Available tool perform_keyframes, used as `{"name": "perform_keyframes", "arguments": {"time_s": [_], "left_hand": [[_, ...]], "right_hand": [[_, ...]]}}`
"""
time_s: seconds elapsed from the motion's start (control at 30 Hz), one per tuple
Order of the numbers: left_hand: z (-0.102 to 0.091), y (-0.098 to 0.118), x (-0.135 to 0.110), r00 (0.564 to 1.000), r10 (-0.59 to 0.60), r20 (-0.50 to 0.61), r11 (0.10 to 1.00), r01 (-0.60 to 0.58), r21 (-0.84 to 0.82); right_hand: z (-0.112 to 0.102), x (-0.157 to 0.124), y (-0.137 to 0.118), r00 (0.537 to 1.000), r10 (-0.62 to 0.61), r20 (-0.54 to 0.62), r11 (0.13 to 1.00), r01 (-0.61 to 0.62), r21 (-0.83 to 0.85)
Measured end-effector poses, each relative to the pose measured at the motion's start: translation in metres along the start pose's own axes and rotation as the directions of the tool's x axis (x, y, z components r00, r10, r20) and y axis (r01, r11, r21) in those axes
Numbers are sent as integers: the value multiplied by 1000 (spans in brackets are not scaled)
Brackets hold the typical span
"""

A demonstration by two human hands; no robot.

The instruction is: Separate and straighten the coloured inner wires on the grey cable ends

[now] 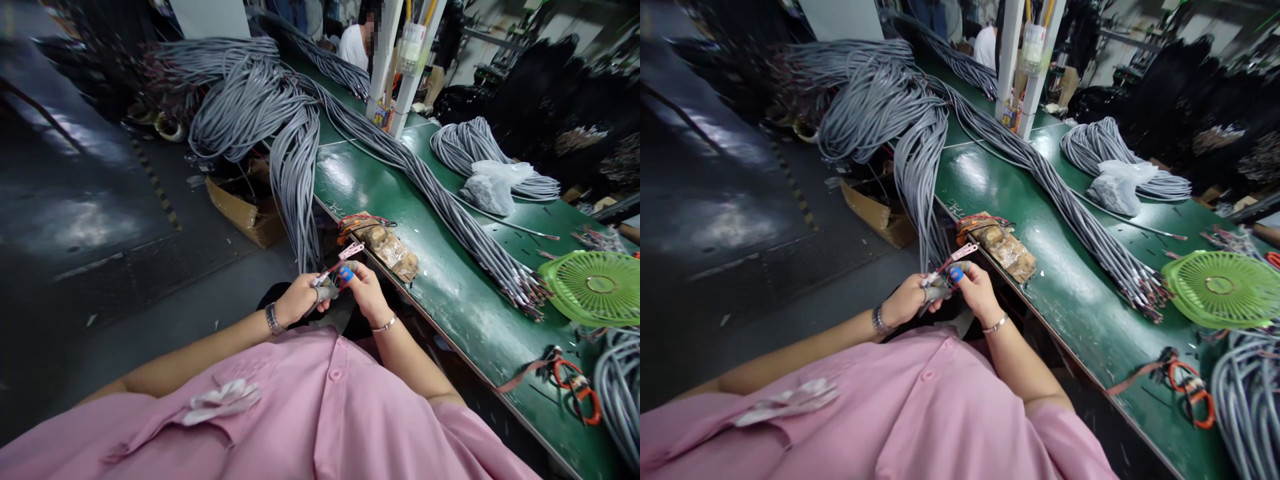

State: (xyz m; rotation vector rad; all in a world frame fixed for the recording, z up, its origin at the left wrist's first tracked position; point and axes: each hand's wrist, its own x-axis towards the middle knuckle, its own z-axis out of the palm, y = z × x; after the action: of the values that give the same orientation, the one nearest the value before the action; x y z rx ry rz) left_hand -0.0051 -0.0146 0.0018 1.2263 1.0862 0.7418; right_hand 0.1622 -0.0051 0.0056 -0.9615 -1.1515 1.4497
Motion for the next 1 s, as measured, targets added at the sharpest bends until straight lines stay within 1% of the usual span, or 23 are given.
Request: {"name": "perform_keyframes", "arguments": {"time_s": [0.07, 0.17, 0.23, 0.33, 0.4, 0.47, 0.63, 0.73, 0.83, 0.9, 1.0], "left_hand": [[-3, -1, 1, 999, 38, -36, 997, -40, -67], [-5, -5, 2, 995, 67, -72, 991, -75, -113], [-5, -6, 3, 995, 60, -85, 990, -70, -121], [-6, -6, 3, 998, 43, -48, 992, -48, -120], [-8, -4, 4, 1000, 30, 7, 994, -29, -109], [-9, -2, 4, 999, 23, 24, 994, -20, -109], [-6, 1, 0, 994, 42, -96, 983, -58, -174], [-4, 6, 0, 991, 57, -122, 976, -80, -201], [-8, 13, 3, 991, 35, -126, 966, -66, -251], [-12, 17, 7, 995, 20, -101, 957, -49, -287], [-16, 24, 13, 999, 9, -37, 950, -20, -312]], "right_hand": [[-2, -3, 1, 999, 24, -29, 999, -23, 24], [-2, -9, 6, 995, 99, -1, 994, -99, 38], [0, -11, 12, 994, 106, 2, 994, -106, 29], [2, -11, 18, 997, 81, -16, 997, -81, 17], [3, -10, 19, 996, 92, -1, 996, -92, 14], [5, -9, 17, 994, 107, -5, 994, -107, 14], [9, -9, 12, 992, 120, -48, 992, -118, 31], [5, -7, 14, 990, 137, -25, 984, -134, 115], [-5, 3, 18, 979, 199, -34, 943, -182, 280], [-11, 14, 18, 969, 240, -56, 910, -205, 360], [-14, 30, 15, 972, 230, -53, 902, -192, 386]]}}
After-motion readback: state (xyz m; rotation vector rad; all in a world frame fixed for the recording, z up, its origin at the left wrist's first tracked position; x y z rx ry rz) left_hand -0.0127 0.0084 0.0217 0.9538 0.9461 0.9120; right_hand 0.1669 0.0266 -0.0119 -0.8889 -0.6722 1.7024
